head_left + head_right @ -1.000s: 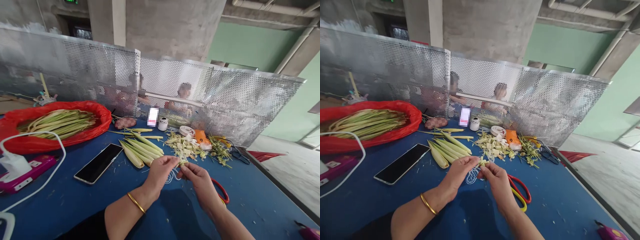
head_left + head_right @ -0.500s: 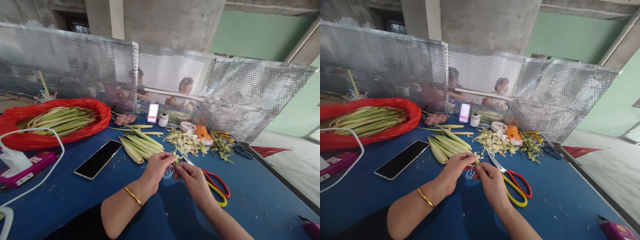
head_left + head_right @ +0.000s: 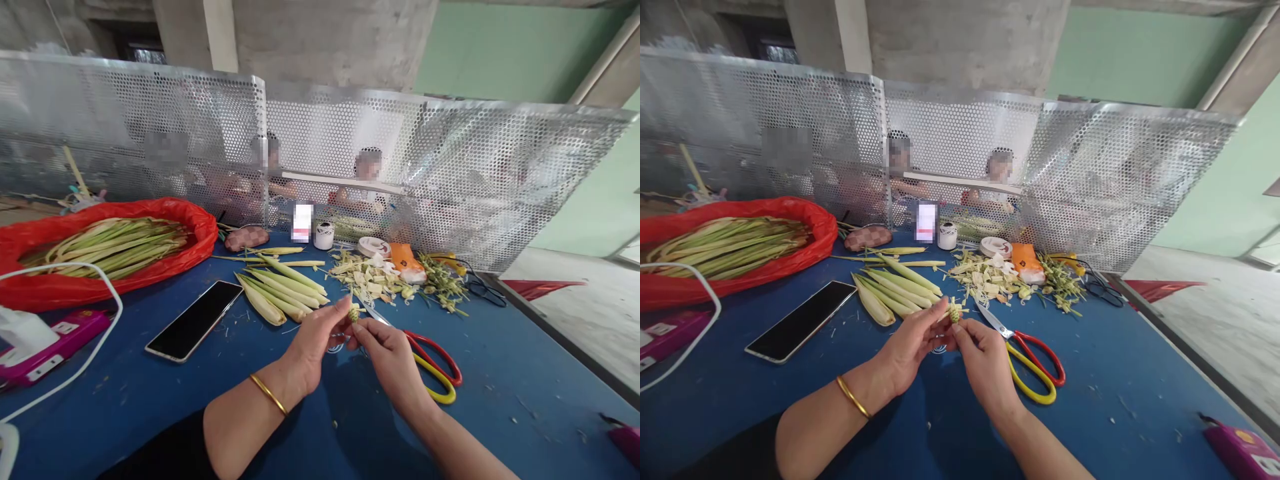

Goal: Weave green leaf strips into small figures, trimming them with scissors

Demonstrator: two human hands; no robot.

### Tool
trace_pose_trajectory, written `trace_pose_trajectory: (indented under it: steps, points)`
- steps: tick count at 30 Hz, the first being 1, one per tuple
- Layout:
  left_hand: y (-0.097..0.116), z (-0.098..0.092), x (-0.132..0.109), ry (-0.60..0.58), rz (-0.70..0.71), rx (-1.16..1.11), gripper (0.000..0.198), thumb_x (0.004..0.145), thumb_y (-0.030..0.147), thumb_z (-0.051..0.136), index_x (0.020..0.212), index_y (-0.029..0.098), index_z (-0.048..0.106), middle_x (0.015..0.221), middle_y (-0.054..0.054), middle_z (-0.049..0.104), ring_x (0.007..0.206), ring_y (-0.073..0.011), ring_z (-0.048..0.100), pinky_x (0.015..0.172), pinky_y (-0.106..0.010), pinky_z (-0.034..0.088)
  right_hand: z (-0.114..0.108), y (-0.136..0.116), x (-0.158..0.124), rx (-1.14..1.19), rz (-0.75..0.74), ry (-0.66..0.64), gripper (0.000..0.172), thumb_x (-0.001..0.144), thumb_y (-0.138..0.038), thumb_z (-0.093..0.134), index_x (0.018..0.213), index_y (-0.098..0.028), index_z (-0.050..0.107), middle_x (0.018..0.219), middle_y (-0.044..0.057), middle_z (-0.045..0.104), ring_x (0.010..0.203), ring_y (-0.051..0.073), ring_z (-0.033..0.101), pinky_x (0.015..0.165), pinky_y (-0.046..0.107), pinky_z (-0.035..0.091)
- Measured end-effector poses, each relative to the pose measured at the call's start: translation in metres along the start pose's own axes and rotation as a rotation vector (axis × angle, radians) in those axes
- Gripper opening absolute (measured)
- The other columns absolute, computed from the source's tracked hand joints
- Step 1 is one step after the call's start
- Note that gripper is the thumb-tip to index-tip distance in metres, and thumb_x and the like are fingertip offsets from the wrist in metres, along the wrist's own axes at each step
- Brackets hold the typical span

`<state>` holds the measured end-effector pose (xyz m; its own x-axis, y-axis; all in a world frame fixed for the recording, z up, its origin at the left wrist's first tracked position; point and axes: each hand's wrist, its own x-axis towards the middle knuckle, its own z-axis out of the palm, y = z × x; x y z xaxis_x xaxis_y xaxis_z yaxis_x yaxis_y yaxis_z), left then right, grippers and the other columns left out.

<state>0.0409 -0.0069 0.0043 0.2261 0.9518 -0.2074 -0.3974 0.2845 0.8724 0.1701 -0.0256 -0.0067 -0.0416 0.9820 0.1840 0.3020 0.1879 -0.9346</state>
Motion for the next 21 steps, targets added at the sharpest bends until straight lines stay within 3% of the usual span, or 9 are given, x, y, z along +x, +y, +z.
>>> trace_pose_trajectory:
  steps: [3, 8, 11, 15, 21]
  points:
    - [-0.0013, -0.0001, 0.0007, 0.001, 0.026, 0.071, 0.031, 0.058, 0.04, 0.083, 0.067, 0.014, 0.068, 0.061, 0.001, 0.058, 0.056, -0.0105, 0.05, 0.061, -0.025, 0.039, 0.0008, -0.0004, -0.0001, 0.009, -0.01, -0.037, 0.037, 0.086, -0.046, 0.055, 0.066, -0.017, 0.065, 0.064, 0.003, 0.063, 0.065, 0.018, 0.055, 0.061, 0.026, 0.042]
    - [0.0001, -0.0036, 0.0053, 0.026, 0.037, -0.006, 0.026, 0.053, 0.033, 0.084, 0.06, 0.014, 0.068, 0.059, 0.0, 0.058, 0.058, -0.0116, 0.049, 0.06, -0.026, 0.038, 0.0013, -0.0044, -0.0004, 0.226, 0.098, -0.055, 0.05, 0.082, -0.059, 0.055, 0.074, -0.014, 0.073, 0.066, 0.007, 0.067, 0.066, 0.02, 0.061, 0.071, 0.031, 0.049]
    - [0.0024, -0.0056, 0.0063, 0.046, 0.007, 0.017, 0.027, 0.051, 0.032, 0.085, 0.06, 0.013, 0.069, 0.063, -0.001, 0.061, 0.063, -0.0126, 0.052, 0.065, -0.026, 0.04, 0.0017, -0.0054, 0.0003, 0.253, 0.093, -0.058, 0.044, 0.078, -0.056, 0.062, 0.072, -0.014, 0.074, 0.063, 0.006, 0.068, 0.066, 0.02, 0.062, 0.07, 0.031, 0.05]
    - [0.002, -0.0051, 0.0057, 0.019, -0.038, 0.053, 0.032, 0.055, 0.038, 0.084, 0.069, 0.013, 0.071, 0.062, 0.0, 0.06, 0.06, -0.0115, 0.051, 0.06, -0.025, 0.038, 0.0043, -0.0029, 0.0003, 0.255, 0.102, -0.038, 0.038, 0.075, -0.052, 0.066, 0.072, -0.015, 0.074, 0.063, 0.005, 0.068, 0.066, 0.019, 0.061, 0.067, 0.03, 0.048]
    - [-0.0025, -0.0044, 0.0076, 0.069, 0.037, 0.026, 0.03, 0.054, 0.035, 0.084, 0.066, 0.014, 0.067, 0.062, 0.0, 0.059, 0.058, -0.0117, 0.051, 0.054, -0.025, 0.038, 0.0065, 0.0005, -0.0011, 0.192, 0.06, -0.033, 0.035, 0.081, -0.047, 0.062, 0.071, -0.016, 0.074, 0.062, 0.005, 0.067, 0.066, 0.02, 0.059, 0.066, 0.03, 0.047]
